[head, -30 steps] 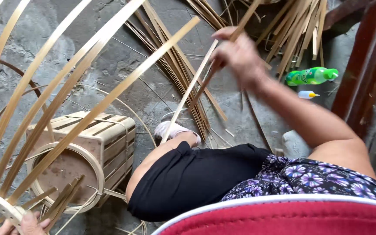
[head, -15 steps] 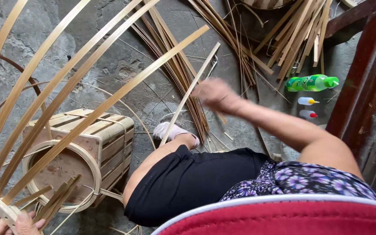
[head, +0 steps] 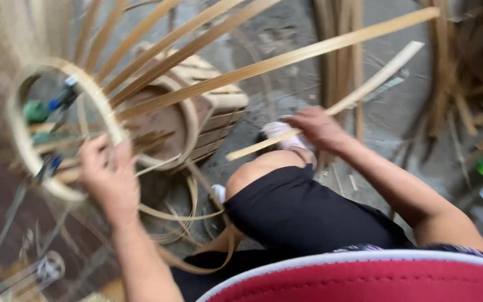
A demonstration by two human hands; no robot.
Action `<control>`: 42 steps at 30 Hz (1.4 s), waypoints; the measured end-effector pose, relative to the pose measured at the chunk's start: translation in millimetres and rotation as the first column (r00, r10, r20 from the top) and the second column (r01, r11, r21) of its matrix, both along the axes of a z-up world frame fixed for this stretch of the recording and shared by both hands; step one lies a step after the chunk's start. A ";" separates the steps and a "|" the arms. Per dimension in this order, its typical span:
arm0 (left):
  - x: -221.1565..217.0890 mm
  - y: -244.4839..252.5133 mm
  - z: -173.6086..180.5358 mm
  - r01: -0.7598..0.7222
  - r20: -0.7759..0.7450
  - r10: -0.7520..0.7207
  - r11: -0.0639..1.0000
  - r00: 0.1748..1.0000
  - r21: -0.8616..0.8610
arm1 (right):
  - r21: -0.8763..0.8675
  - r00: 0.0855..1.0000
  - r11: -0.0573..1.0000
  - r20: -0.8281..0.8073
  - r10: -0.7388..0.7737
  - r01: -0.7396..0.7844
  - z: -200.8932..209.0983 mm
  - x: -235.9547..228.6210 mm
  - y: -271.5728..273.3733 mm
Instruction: Assembling a bamboo frame by gluing strips to a circular wooden base.
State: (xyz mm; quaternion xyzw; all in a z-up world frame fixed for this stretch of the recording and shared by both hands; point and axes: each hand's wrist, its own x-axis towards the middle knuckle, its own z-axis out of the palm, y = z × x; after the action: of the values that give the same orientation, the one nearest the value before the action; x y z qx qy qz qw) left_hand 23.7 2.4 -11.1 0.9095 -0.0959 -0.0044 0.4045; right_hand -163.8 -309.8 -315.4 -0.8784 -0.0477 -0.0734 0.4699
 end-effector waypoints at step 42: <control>-9.9 -17.3 20.1 0.059 0.075 -0.080 0.966 0.994 0.252 | 0.294 0.995 0.951 0.044 0.085 -0.094 183.3 93.7 45.1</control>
State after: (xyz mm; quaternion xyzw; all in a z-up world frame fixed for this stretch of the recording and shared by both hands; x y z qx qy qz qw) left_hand 13.9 -14.9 8.9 0.9486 -0.1435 0.0080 0.2820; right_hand -70.1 -264.7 -132.1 -0.7937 -0.0834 -0.0720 0.5983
